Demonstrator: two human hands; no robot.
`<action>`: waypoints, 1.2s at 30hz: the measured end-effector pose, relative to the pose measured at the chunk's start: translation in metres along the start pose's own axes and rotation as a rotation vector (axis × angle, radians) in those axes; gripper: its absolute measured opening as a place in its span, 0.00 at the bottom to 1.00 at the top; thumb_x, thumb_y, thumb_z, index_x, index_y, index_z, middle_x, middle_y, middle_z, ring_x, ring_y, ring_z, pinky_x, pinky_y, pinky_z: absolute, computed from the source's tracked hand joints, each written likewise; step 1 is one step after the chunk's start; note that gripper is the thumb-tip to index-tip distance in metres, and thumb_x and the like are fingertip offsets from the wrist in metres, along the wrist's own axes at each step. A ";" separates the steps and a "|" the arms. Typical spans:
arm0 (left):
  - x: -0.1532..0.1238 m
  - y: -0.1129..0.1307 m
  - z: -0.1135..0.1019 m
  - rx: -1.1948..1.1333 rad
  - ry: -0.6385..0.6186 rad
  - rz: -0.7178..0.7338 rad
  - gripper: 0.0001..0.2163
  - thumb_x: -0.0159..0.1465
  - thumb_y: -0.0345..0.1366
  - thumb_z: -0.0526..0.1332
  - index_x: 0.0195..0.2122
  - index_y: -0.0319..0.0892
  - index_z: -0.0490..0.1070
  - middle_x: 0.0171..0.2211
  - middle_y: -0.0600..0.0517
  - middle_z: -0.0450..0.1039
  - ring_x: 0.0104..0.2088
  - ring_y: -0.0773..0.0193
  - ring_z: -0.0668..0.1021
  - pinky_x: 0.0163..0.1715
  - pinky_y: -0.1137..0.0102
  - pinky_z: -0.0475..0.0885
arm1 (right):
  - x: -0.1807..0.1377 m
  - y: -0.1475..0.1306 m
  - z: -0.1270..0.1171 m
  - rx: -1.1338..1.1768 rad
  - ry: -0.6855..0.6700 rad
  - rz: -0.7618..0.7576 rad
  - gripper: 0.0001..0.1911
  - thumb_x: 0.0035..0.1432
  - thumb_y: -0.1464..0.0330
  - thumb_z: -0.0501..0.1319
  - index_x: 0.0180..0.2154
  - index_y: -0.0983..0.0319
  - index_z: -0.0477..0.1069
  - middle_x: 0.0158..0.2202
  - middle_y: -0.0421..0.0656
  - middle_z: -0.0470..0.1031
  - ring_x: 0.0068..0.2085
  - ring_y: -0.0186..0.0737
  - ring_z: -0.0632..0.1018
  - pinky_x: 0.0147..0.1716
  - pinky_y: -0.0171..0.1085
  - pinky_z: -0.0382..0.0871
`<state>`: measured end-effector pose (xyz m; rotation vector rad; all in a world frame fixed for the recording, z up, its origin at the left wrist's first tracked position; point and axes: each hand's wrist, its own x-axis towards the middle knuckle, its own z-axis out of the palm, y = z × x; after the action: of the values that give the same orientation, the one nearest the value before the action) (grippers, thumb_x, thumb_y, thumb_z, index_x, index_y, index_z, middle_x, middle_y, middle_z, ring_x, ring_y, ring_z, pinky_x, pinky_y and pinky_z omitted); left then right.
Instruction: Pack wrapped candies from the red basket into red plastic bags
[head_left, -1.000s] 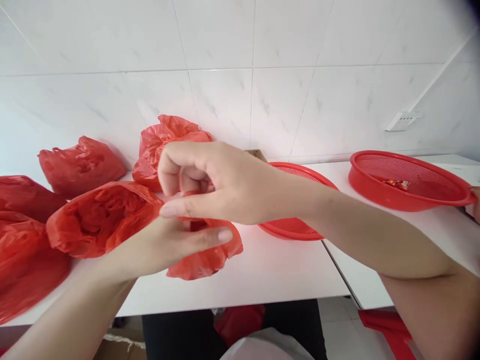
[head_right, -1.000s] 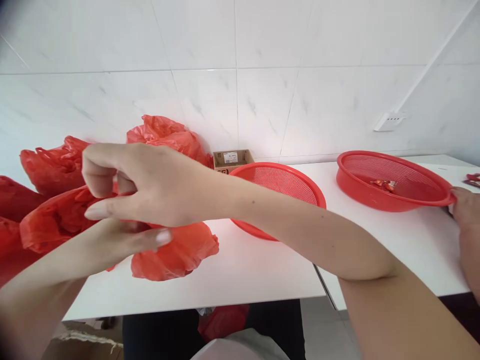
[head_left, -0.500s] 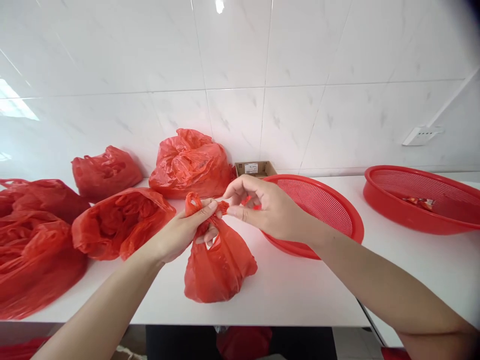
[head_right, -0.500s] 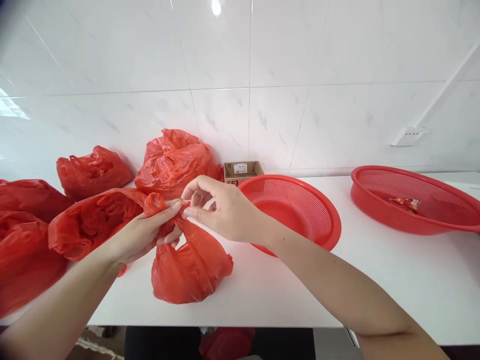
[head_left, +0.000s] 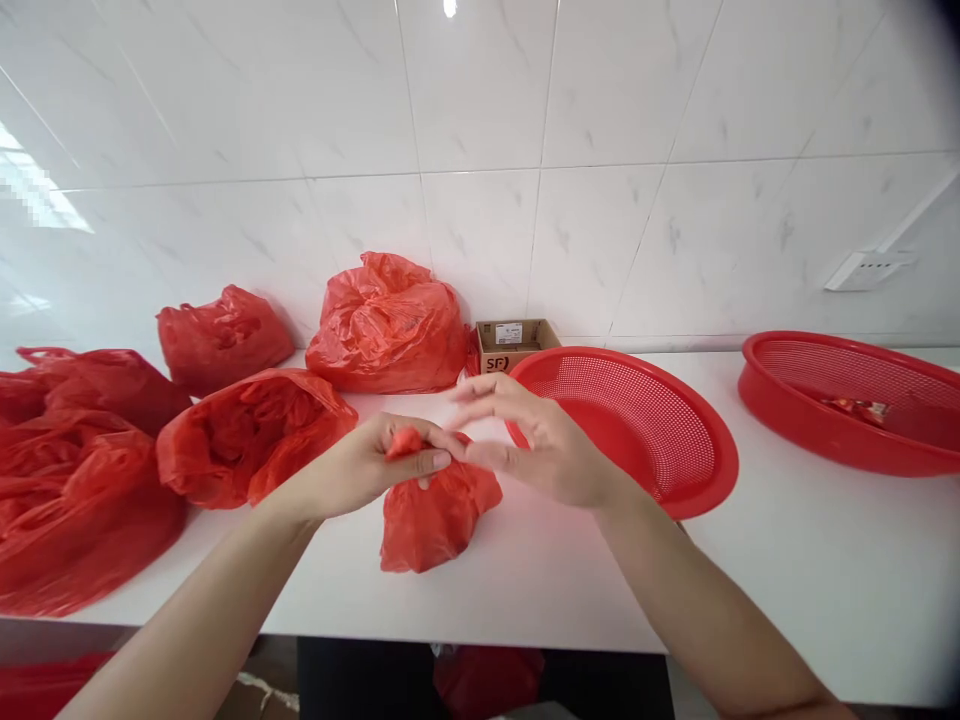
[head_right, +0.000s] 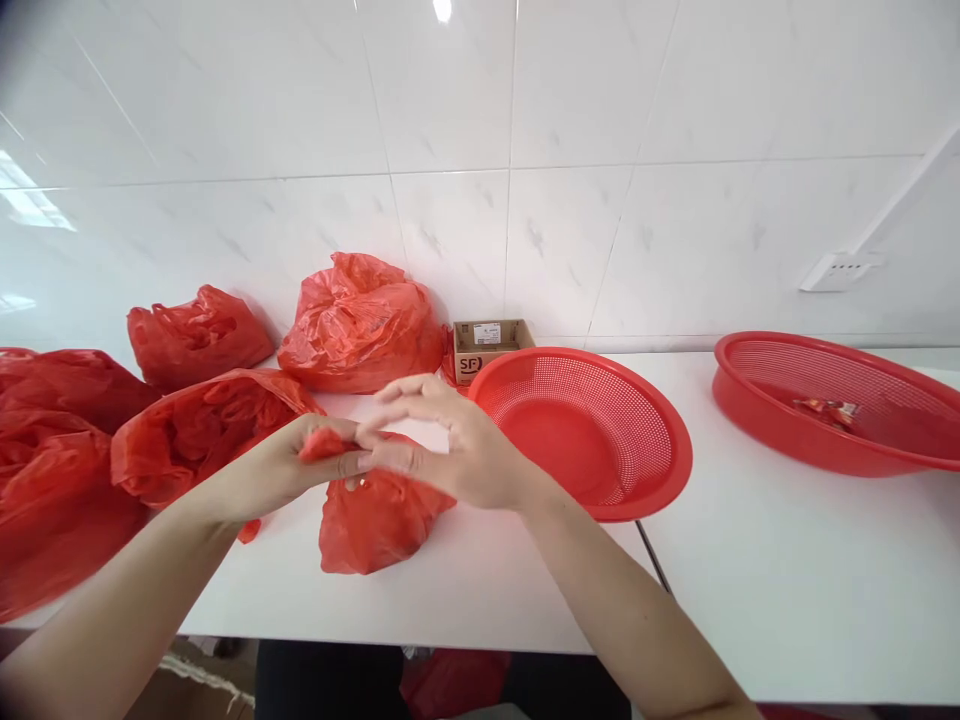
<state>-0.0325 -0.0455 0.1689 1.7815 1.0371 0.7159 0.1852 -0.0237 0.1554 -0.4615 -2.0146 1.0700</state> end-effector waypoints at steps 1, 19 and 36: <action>0.000 -0.001 0.000 0.078 -0.016 0.014 0.06 0.59 0.30 0.61 0.32 0.44 0.78 0.24 0.54 0.73 0.27 0.64 0.74 0.30 0.70 0.69 | 0.003 0.010 0.004 0.047 0.062 0.030 0.12 0.64 0.61 0.59 0.46 0.55 0.74 0.54 0.42 0.70 0.56 0.39 0.70 0.57 0.42 0.63; -0.016 -0.040 0.011 0.687 0.440 0.383 0.18 0.65 0.26 0.54 0.53 0.48 0.71 0.43 0.50 0.78 0.39 0.64 0.80 0.38 0.73 0.74 | 0.018 0.045 0.024 0.260 -0.033 0.169 0.14 0.65 0.57 0.56 0.34 0.61 0.69 0.32 0.39 0.72 0.36 0.35 0.73 0.38 0.36 0.67; -0.105 -0.078 0.022 -0.035 0.506 0.061 0.20 0.69 0.46 0.51 0.24 0.45 0.71 0.23 0.50 0.72 0.32 0.59 0.74 0.36 0.67 0.68 | 0.027 0.073 0.012 -0.480 0.420 0.217 0.15 0.68 0.58 0.50 0.33 0.58 0.66 0.26 0.36 0.74 0.22 0.31 0.65 0.24 0.33 0.53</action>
<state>-0.0908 -0.1298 0.0852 1.6425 1.2891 1.2569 0.1562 0.0289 0.1049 -1.0800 -1.8515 0.5346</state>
